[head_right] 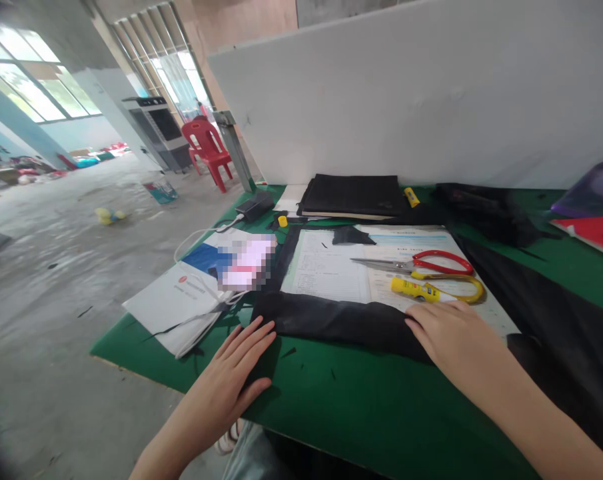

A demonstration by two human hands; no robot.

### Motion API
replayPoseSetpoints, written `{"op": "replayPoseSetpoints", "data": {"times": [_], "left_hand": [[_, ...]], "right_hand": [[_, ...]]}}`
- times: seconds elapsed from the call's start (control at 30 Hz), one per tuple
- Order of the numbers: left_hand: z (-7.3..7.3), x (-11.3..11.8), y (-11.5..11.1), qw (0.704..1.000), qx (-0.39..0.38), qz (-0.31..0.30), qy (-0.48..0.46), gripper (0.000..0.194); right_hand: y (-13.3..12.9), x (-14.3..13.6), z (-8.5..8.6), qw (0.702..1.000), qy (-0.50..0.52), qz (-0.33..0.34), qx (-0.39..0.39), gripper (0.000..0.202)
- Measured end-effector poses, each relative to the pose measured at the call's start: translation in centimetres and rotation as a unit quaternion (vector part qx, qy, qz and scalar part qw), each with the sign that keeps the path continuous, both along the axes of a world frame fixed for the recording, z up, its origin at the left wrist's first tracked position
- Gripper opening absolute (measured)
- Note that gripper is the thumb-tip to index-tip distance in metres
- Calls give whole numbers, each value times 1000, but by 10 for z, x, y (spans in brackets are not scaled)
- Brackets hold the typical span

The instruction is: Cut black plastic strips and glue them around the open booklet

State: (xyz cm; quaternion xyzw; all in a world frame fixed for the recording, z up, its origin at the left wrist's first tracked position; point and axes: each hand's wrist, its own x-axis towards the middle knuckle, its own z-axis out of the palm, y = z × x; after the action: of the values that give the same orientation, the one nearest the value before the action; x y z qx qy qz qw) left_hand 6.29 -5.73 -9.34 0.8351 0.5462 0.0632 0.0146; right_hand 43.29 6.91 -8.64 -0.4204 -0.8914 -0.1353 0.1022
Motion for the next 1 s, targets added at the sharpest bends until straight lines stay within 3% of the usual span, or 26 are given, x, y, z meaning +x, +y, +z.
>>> {"op": "replayPoseSetpoints", "data": {"times": [0.2, 0.37, 0.5, 0.6, 0.8, 1.0], "left_hand": [[0, -2, 4, 1000, -7, 7, 16, 53], [0, -3, 8, 1000, -10, 11, 22, 53], [0, -2, 10, 1000, 7, 16, 20, 53], [0, 0, 12, 999, 34, 33, 16, 52], [-1, 8, 16, 995, 77, 46, 36, 42], [-3, 10, 18, 992, 107, 54, 30, 38]], "right_hand": [[11, 14, -10, 995, -50, 20, 85, 27], [-5, -9, 6, 987, -29, 27, 158, 26], [-37, -57, 27, 988, 91, 90, 87, 30], [-55, -94, 33, 981, 104, 164, 9, 31], [-59, -147, 4, 966, 41, 221, -131, 68], [-55, -163, -14, 965, 14, 185, -185, 86]]}}
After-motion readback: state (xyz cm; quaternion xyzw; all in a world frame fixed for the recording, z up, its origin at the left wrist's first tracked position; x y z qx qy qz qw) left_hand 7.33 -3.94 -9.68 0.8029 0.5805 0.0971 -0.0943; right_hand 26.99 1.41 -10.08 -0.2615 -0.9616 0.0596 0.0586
